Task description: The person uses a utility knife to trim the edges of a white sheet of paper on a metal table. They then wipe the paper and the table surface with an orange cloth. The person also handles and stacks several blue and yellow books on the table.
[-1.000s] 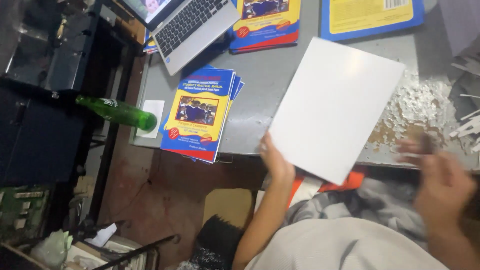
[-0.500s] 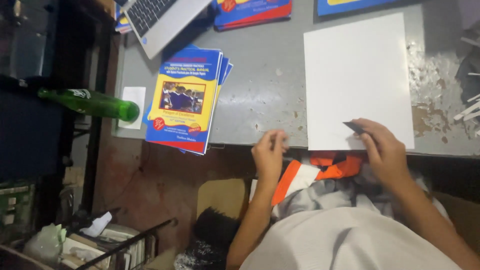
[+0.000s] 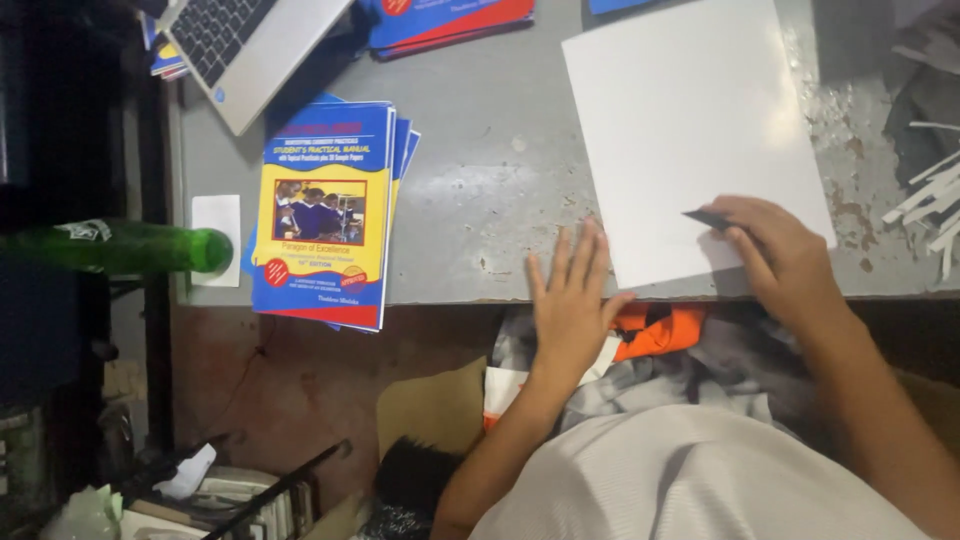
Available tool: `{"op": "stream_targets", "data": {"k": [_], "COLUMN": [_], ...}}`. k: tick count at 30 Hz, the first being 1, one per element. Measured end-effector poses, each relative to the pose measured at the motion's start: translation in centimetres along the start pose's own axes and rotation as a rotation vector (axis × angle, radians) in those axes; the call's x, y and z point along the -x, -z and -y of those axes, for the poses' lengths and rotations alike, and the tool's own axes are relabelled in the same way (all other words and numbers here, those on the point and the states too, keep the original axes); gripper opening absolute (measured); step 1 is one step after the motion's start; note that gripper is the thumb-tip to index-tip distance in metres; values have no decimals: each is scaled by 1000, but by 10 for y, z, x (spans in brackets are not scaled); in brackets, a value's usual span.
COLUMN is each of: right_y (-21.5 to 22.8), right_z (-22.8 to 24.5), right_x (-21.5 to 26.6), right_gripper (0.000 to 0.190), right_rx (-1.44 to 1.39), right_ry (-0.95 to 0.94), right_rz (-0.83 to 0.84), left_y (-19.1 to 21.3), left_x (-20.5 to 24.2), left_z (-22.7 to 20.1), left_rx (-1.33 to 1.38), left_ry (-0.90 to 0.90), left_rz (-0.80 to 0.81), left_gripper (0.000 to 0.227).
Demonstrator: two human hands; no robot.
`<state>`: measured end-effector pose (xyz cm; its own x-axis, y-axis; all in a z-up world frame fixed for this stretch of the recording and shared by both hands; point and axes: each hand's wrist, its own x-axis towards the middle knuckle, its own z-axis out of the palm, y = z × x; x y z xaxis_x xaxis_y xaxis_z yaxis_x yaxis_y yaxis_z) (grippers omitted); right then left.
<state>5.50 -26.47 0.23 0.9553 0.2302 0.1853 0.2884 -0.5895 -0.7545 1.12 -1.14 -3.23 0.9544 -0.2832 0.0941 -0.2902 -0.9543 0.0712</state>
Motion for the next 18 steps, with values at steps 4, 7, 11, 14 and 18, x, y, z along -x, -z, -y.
{"op": "stream_targets", "data": {"k": [4,7,11,14,18], "right_y": [5,12,4,-7,-38], "right_z": [-16,-20,-22,3,26], "right_x": [-12,-15,1,20,55], "right_gripper": [27,27,21,23,66], "right_rx": [39,35,127,129,234], "right_ry": [55,57,37,-82,-559], "right_rz": [-33,26,-50,-111,47], "left_y": [24,24,3,-7,0], "left_x": [-13,-36,-101,-135,-141], "left_z": [18,36,55,55,29], "left_rx": [117,391,506,371,311], "left_ry": [150,158,-126,-258,-228], "left_rz": [327,-161,-167,-26,56], "left_gripper": [74,39,52,65,72]}}
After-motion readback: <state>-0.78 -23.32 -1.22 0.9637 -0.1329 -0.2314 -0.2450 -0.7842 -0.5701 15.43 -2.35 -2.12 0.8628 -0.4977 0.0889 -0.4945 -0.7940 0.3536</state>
